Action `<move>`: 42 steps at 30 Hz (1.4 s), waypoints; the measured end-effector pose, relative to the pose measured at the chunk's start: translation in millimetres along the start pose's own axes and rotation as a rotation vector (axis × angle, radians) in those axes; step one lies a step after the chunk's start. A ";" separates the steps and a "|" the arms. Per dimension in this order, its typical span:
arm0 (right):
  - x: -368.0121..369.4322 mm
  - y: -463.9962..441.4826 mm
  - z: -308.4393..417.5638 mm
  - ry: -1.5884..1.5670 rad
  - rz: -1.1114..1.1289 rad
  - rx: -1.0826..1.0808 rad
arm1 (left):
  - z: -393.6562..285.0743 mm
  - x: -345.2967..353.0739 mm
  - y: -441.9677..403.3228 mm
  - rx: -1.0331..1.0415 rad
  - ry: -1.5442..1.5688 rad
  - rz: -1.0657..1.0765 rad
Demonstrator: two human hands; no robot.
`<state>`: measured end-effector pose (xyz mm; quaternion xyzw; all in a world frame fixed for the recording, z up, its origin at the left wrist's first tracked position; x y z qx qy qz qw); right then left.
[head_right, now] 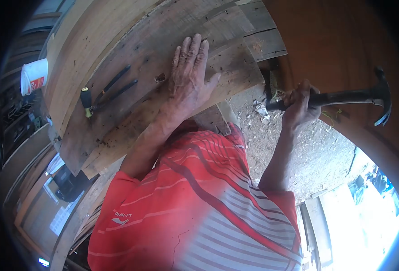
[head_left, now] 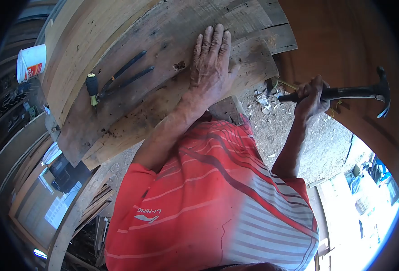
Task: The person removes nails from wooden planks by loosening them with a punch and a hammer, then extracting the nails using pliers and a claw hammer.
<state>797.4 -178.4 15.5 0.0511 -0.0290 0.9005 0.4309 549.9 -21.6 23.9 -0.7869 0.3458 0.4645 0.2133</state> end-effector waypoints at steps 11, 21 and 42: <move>42.6 77.7 -26.4 0.220 0.271 0.242 | -11.9 -45.1 52.0 0.267 0.378 0.036; 142.5 142.3 -33.8 0.447 0.448 0.311 | 158.7 -153.9 181.2 -0.230 -0.087 -0.268; 153.6 140.1 -36.2 0.437 0.435 0.336 | 210.8 -182.2 194.3 -0.131 -0.233 0.022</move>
Point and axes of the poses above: each hand's wrist, its own y-axis away from the middle knuckle, its own x-axis out of the palm, z = x × y, the point moved 6 cm from there along -y, towards the middle knuckle, and after that the axes turned 13 degrees about z, right-handed, at the moved point
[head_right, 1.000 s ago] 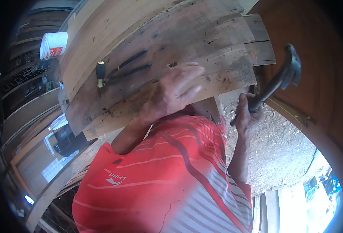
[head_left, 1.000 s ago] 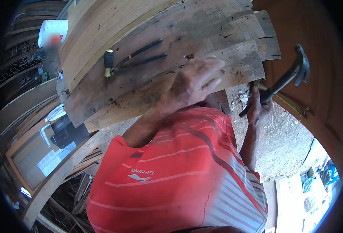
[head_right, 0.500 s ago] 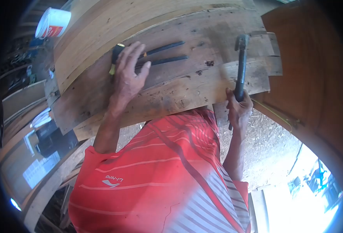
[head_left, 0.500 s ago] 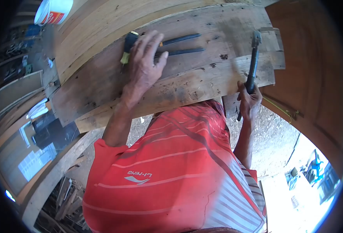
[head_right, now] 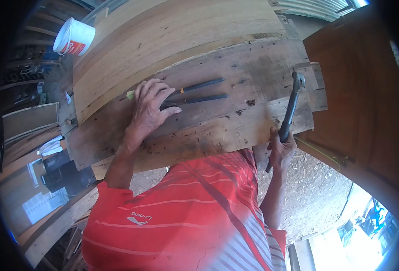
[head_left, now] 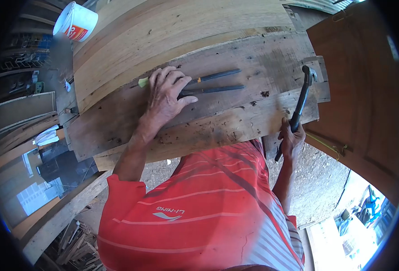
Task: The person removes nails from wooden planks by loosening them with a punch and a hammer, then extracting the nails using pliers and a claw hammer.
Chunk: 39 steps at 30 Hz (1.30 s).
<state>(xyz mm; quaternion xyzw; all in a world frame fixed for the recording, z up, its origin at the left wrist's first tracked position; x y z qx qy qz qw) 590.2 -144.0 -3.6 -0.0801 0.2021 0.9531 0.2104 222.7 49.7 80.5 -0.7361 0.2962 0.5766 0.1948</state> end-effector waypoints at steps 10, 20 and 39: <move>-0.4 0.2 9.1 0.033 0.038 0.054 | -4.1 10.9 -4.5 0.053 -0.042 -0.014; -0.9 -2.5 6.6 -0.020 0.082 0.058 | -11.6 4.9 -22.7 0.260 -0.036 0.033; 1.1 -1.7 12.2 0.025 0.040 0.062 | 76.3 -41.0 -36.6 -0.403 0.853 -0.241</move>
Point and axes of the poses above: each hand's wrist, its own y-axis away from the middle knuckle, its own x-axis out of the palm, z = x × y, the point moved 6 cm from there along -y, towards the middle knuckle, and after that the axes turned 13 degrees about z, right-handed, at the moved point
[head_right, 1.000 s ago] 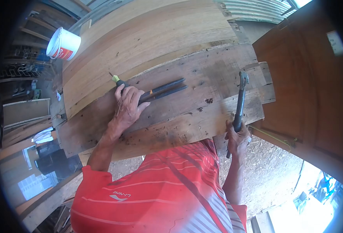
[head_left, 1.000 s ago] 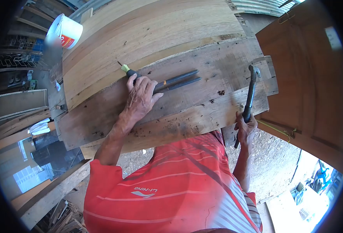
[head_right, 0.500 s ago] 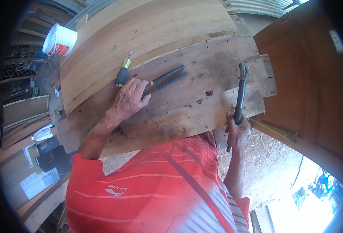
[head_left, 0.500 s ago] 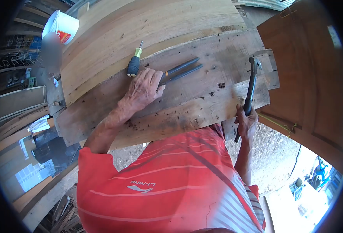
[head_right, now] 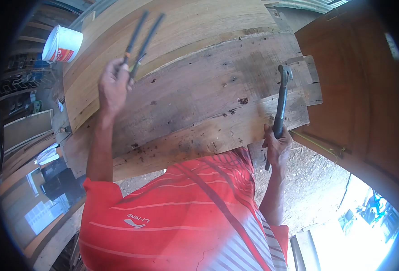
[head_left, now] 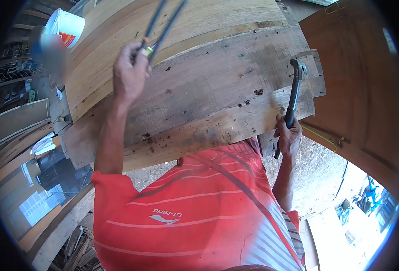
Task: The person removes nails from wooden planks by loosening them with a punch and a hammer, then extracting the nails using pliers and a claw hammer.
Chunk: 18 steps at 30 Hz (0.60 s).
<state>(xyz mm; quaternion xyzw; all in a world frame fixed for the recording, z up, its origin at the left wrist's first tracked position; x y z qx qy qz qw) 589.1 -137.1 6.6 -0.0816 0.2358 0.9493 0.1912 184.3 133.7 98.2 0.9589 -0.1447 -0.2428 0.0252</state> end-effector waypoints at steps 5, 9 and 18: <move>2.0 -0.5 -2.1 -0.003 -0.024 -0.011 | 71.1 -87.2 -85.3 -0.031 -0.148 -0.094; 3.0 -1.9 -4.5 -0.034 -0.043 -0.028 | 94.0 -96.0 -100.4 0.032 -0.759 -0.097; 4.5 -2.5 6.3 0.072 -0.022 0.063 | 97.0 -49.2 -87.6 0.254 -1.019 -0.046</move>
Point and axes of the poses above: each hand's wrist, its own y-axis away from the middle knuckle, its own x-axis out of the palm, z = x × y, the point moved 6 cm from there along -y, towards the middle knuckle, and after that the axes turned 13 degrees about z, right-handed, at the moved point
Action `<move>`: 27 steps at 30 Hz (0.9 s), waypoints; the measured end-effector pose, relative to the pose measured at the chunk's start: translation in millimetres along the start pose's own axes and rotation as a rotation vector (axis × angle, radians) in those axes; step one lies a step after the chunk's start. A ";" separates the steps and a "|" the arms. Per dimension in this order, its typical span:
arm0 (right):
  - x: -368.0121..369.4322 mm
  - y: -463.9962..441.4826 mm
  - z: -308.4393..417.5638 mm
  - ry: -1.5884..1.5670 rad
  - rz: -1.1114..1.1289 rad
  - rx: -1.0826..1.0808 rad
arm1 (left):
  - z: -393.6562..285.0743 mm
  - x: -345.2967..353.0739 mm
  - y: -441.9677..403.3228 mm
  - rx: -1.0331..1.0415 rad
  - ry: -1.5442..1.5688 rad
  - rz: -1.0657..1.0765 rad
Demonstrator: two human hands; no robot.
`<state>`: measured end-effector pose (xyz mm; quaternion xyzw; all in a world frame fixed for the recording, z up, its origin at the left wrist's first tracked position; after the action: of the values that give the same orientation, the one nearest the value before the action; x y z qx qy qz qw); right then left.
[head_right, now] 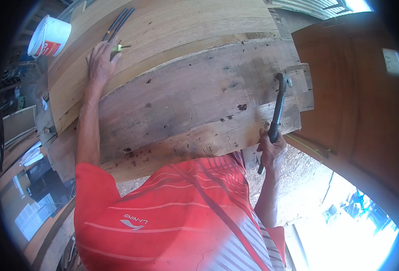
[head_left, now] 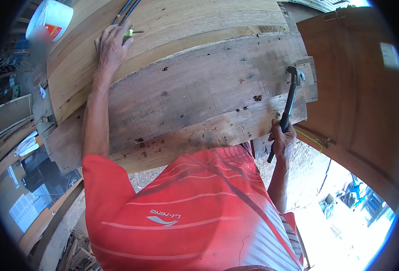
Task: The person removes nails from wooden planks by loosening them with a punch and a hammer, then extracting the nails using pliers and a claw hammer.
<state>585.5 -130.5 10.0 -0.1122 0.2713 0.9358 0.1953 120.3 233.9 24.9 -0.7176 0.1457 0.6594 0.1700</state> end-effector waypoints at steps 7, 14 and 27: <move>-1.7 -2.2 -14.4 -0.055 0.033 -0.026 | -20.2 -18.8 -2.5 0.096 -0.118 0.029; -0.2 14.2 0.8 -0.059 -0.072 -0.190 | -61.3 -52.3 38.3 0.048 0.646 -0.326; 94.3 -24.5 99.1 -0.118 0.356 -0.096 | -88.8 14.9 43.1 -0.188 1.286 -0.276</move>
<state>500.9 -28.0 50.8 -0.0162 0.2301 0.9724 0.0366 182.6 156.6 14.3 -0.9920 0.0668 0.0817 0.0688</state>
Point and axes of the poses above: each hand's wrist, its own y-axis away from the middle knuckle, its own x-axis out of the palm, z = x × y, the point moved 6 cm from there along -y, towards the middle knuckle, and after that the axes turned 13 degrees about z, right-handed, at the moved point
